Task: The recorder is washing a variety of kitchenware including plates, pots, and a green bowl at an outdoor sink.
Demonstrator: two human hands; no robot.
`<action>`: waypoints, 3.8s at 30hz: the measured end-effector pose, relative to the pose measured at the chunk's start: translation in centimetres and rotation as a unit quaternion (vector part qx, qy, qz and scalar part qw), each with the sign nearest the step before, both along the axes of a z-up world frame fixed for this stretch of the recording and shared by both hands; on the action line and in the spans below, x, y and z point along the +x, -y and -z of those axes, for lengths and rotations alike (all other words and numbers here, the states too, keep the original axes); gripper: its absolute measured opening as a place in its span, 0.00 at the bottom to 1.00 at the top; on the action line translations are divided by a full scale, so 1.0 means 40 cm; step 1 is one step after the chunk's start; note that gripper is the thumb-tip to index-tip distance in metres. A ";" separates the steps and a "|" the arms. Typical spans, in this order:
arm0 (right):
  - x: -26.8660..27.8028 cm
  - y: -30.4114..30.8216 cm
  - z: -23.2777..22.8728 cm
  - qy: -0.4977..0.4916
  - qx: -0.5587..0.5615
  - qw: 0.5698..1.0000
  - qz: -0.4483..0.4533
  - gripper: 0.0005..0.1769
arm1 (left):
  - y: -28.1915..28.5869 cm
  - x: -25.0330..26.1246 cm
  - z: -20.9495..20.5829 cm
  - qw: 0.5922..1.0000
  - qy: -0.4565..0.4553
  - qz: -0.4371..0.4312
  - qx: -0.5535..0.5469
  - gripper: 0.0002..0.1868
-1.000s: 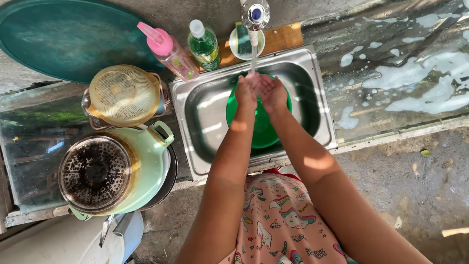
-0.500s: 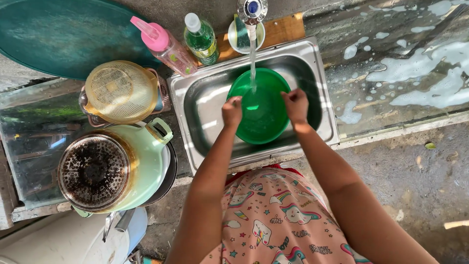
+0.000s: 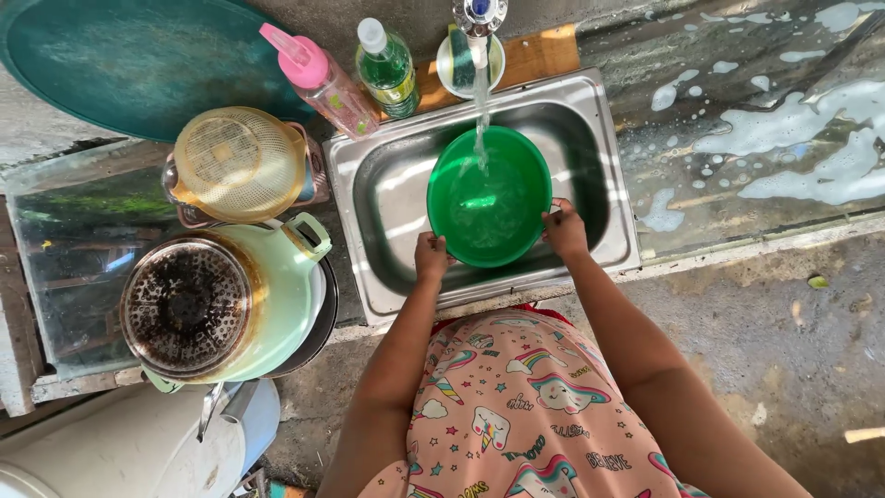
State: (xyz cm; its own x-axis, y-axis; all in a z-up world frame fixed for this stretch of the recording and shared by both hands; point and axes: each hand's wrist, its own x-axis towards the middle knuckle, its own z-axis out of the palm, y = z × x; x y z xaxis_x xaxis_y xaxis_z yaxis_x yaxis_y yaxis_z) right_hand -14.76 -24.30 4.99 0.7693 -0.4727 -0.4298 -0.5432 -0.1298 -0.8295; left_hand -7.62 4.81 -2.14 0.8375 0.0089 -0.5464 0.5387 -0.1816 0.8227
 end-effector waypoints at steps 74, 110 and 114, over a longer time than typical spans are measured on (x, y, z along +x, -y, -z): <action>0.489 -0.052 -0.201 0.175 0.293 0.936 -0.092 0.13 | 0.010 0.517 -0.635 0.819 0.474 -0.167 0.279 0.69; 0.519 0.003 -0.433 0.113 0.150 0.967 -0.170 0.11 | 0.044 0.267 -0.463 0.944 0.301 0.060 -0.121 0.44; 0.543 -0.029 -0.316 0.171 0.189 0.947 -0.194 0.13 | -0.064 0.381 -0.531 0.881 0.470 -0.003 0.050 0.48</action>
State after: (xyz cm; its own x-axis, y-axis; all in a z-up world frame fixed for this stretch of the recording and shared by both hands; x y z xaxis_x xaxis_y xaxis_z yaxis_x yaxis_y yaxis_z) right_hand 6.97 -23.12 17.61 0.9784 0.0122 -0.2066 -0.2069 0.0773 -0.9753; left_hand 7.63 7.38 19.09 0.9197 0.0243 0.3919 -0.3702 -0.2785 0.8862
